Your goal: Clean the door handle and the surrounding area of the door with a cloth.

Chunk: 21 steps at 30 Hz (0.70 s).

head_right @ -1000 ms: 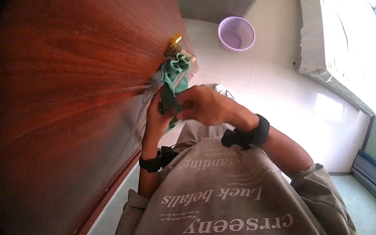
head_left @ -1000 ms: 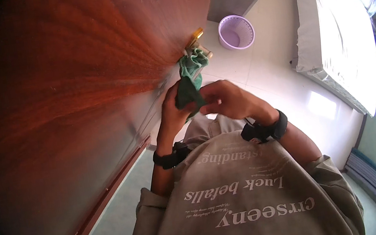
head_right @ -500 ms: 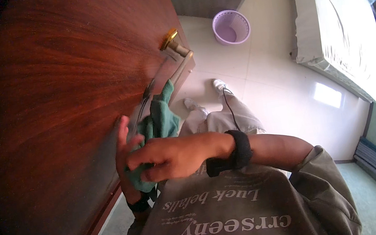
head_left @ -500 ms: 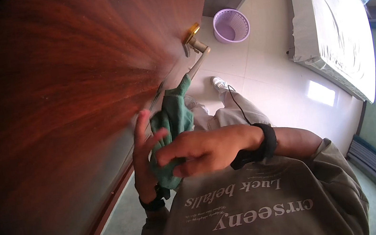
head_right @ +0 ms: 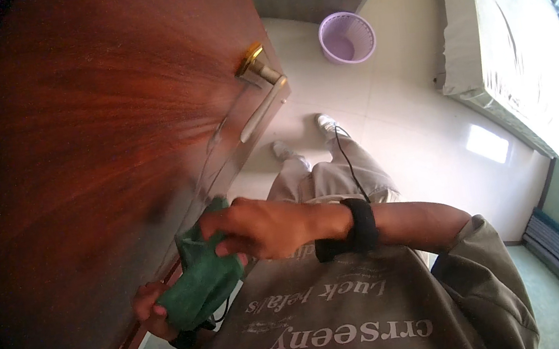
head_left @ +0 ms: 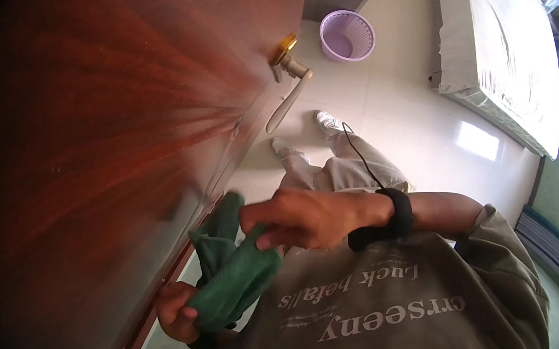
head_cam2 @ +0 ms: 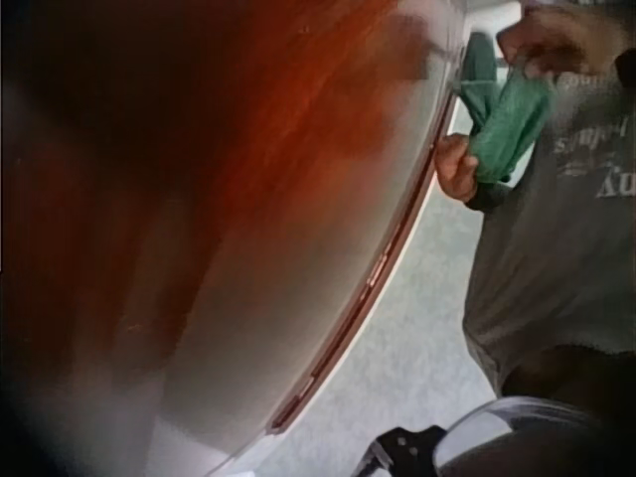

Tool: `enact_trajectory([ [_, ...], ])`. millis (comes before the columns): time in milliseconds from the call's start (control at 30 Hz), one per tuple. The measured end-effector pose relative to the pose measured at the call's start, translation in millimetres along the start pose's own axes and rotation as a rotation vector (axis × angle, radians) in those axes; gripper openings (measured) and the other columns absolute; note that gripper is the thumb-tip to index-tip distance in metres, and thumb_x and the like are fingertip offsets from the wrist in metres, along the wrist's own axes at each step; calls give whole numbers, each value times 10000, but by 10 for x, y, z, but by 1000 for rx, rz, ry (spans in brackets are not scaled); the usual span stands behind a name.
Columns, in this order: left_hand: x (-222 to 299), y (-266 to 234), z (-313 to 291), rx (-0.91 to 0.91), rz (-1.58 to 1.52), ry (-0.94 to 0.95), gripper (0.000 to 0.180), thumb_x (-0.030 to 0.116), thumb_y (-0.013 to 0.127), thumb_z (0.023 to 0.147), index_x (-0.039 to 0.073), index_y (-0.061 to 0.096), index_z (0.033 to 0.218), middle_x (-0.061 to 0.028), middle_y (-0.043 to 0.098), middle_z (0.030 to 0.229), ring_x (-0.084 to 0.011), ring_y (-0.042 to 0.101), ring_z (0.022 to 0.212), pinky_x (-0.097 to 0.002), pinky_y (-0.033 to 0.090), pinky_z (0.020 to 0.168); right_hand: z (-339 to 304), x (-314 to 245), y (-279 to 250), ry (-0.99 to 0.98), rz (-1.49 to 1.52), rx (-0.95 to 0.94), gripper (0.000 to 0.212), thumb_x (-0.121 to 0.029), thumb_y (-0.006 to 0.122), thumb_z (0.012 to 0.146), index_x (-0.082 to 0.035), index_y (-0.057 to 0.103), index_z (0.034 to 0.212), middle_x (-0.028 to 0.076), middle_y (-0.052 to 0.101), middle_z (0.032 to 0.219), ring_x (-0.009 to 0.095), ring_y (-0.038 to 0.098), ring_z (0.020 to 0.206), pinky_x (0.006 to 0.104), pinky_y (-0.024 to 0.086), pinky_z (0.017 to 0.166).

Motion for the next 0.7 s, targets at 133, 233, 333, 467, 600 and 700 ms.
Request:
enact_trajectory([
  [133,-187,137,460,451,461,-160,306,266,542,880,-34,583,833,-113,521,618,-180,522,593,-299,385,552,-72,192,-430,38,17,260,81,-73,523,878,-14,508,932,100,578,709,169,596,625,309,472,557],
  [233,-388,413,1134,339,478,-148,269,220,503,907,-29,547,814,-172,493,626,-244,515,555,-336,380,529,-211,369,-973,118,32,600,77,-37,535,869,5,516,932,74,595,713,119,579,601,269,474,532],
  [333,-331,734,1737,445,692,-48,219,166,502,893,-20,527,780,-219,533,667,-375,540,625,-422,412,581,-352,529,-1486,178,-220,816,120,-75,544,854,30,525,909,116,607,653,157,602,563,288,466,517],
  [467,-326,1166,2054,574,863,35,132,-8,505,814,-18,511,946,-216,581,831,-403,558,802,-447,441,696,-456,852,-2031,256,-428,997,152,-78,545,832,49,552,915,170,615,624,229,628,545,325,476,523],
  [600,-280,1492,2136,600,861,307,145,23,522,836,-28,544,971,-209,586,903,-376,548,891,-425,433,761,-357,1000,-2153,405,-442,921,149,-94,557,824,40,553,888,191,614,635,278,636,574,369,486,551],
  [700,-661,1515,2330,425,936,32,122,72,526,841,6,559,939,-161,582,833,-343,555,915,-428,430,753,-350,901,-2124,267,-664,1007,170,-130,585,821,36,559,850,214,607,644,336,622,588,396,484,554],
])
Point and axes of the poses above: each hand's wrist, its own z-axis towards the middle knuckle, its own y-axis out of the palm, x = y × z, the point moved 7 cm from there along z, towards the middle knuckle
